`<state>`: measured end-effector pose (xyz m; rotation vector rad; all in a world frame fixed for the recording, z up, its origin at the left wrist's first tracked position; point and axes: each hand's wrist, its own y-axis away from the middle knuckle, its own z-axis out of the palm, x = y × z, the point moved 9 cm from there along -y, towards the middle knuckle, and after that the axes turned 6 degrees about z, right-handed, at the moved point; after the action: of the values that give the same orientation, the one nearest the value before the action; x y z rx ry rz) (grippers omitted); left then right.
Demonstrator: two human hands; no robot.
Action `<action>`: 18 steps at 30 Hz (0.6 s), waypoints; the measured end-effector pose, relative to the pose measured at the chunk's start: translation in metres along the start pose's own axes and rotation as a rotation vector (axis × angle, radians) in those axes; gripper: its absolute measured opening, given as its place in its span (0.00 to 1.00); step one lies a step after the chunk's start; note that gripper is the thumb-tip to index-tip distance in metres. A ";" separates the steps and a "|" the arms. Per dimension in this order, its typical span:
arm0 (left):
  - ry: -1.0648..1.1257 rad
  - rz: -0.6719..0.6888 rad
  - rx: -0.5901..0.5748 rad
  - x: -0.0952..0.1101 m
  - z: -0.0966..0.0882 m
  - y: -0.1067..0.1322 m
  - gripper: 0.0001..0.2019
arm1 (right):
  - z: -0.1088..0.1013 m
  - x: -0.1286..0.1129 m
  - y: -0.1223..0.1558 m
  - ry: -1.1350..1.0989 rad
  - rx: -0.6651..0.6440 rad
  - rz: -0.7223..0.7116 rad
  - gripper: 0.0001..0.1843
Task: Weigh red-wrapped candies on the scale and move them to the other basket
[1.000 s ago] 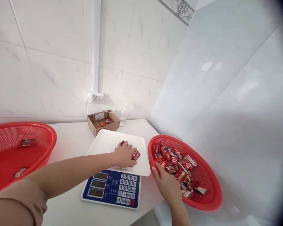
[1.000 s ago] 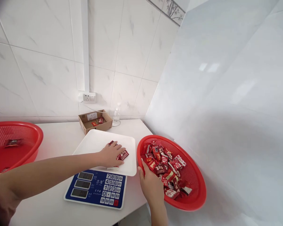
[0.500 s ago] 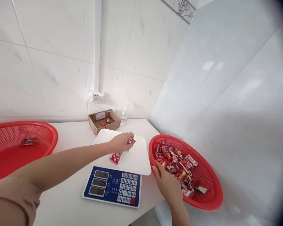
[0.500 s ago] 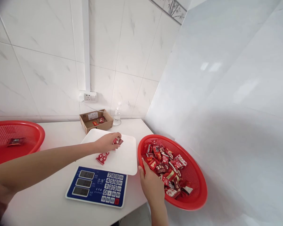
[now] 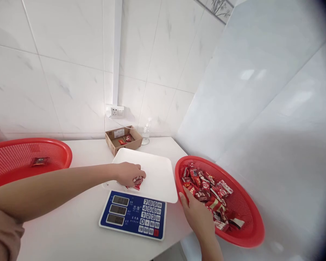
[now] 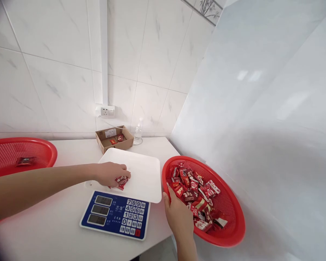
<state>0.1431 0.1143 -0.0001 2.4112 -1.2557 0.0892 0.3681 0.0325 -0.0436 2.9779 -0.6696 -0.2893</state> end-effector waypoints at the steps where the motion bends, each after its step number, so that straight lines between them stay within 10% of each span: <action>1: -0.006 -0.007 0.013 0.000 -0.002 0.000 0.24 | 0.000 0.000 0.000 0.008 0.005 -0.001 0.31; 7: 0.023 -0.125 0.223 -0.017 -0.033 0.040 0.13 | 0.004 0.001 0.001 0.032 -0.012 -0.004 0.33; 12: 0.041 -0.415 0.470 -0.072 -0.060 0.130 0.14 | 0.011 0.008 -0.003 0.057 -0.033 0.017 0.35; 18: -0.069 -0.750 0.681 -0.120 -0.052 0.237 0.19 | 0.013 0.010 -0.008 0.049 -0.025 0.003 0.35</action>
<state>-0.1091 0.1070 0.0967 3.3292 -0.2675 0.2409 0.3778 0.0348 -0.0593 2.9498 -0.6596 -0.2222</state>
